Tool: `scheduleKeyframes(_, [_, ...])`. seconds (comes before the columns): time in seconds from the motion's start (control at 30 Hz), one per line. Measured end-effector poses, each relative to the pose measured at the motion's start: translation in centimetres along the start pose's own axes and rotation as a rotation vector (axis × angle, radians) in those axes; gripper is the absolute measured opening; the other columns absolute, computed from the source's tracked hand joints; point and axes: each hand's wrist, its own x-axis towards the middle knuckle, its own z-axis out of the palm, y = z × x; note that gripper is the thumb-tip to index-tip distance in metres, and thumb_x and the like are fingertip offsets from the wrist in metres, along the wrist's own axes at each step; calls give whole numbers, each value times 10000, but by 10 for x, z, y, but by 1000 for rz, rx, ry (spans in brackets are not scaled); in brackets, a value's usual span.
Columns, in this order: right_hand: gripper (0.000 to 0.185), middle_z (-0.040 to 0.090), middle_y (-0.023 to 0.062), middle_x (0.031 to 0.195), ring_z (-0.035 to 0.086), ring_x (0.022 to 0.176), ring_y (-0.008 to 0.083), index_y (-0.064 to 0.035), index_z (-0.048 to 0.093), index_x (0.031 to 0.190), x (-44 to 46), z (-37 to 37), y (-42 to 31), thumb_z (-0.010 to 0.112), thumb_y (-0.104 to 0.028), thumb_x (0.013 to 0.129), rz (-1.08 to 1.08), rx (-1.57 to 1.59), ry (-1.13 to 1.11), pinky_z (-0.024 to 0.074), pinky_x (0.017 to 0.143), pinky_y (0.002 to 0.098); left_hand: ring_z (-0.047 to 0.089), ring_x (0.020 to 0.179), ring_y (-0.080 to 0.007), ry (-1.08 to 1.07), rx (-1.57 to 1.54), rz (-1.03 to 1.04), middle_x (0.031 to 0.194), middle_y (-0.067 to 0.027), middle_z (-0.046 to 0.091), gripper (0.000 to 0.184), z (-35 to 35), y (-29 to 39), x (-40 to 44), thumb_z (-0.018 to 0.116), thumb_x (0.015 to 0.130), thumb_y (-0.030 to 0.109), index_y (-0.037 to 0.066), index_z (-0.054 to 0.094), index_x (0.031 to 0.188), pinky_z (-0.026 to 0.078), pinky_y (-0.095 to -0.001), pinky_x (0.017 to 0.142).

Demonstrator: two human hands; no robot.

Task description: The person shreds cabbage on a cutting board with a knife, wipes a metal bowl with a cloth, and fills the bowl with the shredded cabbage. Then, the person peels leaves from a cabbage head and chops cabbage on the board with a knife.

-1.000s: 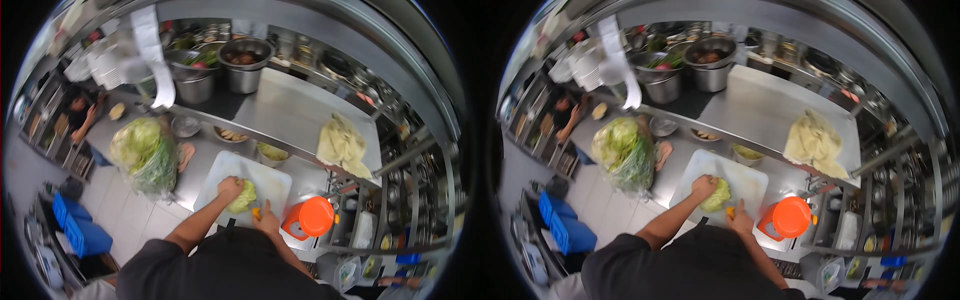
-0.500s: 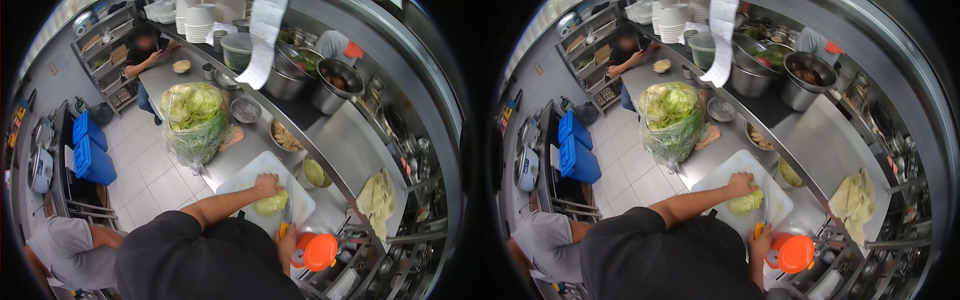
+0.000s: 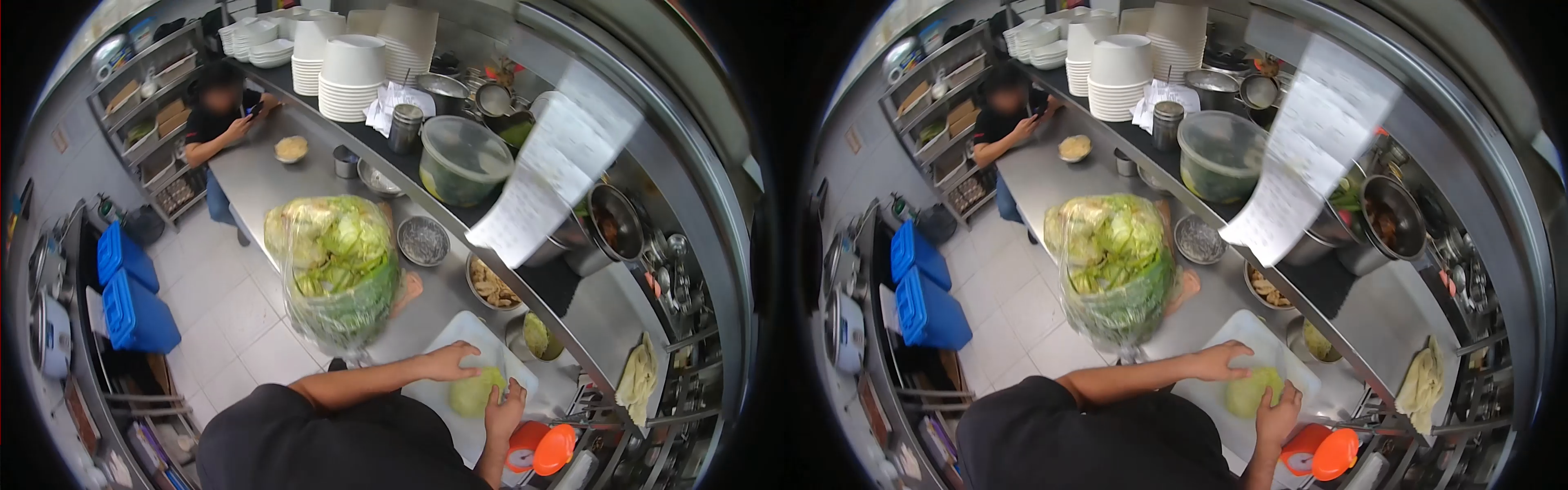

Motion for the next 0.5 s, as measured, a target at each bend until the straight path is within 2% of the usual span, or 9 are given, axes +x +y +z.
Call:
scheduleKeyframes(0.07, [433,658,236,1159,675,994,388,40,652,1299,-1,22,-29,763,-126,915,-71,-22,30,577,851,447,593,1313,-405,-84,-48,58,1471,-255,558,658,-46,10,-26,723,997,477,26,579,1454,484,-446,1122])
scheduleKeyframes(0.17, [422,660,220,1149,670,962,369,24,672,1276,2,54,-71,772,-164,911,-141,-66,-27,565,849,444,649,1209,-319,-148,-137,10,1422,-199,605,596,-120,24,-57,718,1016,449,52,597,1444,533,-407,1039])
scheduleKeyframes(0.27, [398,668,238,1153,622,1125,444,13,686,1242,9,61,-128,765,-190,910,-53,17,-92,507,984,495,668,1021,-176,-161,-239,-51,1234,-104,697,505,-189,43,-78,732,1027,385,81,631,1418,556,-329,892])
scheduleKeyframes(0.37, [405,668,234,1155,622,1126,440,10,686,1246,15,68,-152,770,-194,907,-48,5,-71,507,981,494,617,881,-85,-164,-375,-28,1036,-21,718,382,-261,74,-91,714,1050,277,87,666,1378,523,-265,788])
scheduleKeyframes(0.47, [404,669,233,1161,620,1136,437,10,686,1243,19,72,-162,772,-197,907,-25,-1,-72,509,982,492,575,822,-39,171,-375,80,954,10,695,219,-315,97,-92,685,1058,153,59,729,1251,481,-225,723])
scheduleKeyframes(0.5, [403,666,219,1154,632,1066,405,6,688,1242,20,75,-161,775,-195,904,-63,-26,-55,523,941,476,568,806,-39,319,-368,121,951,9,688,185,-332,106,-88,677,1056,129,48,743,1209,477,-225,715])
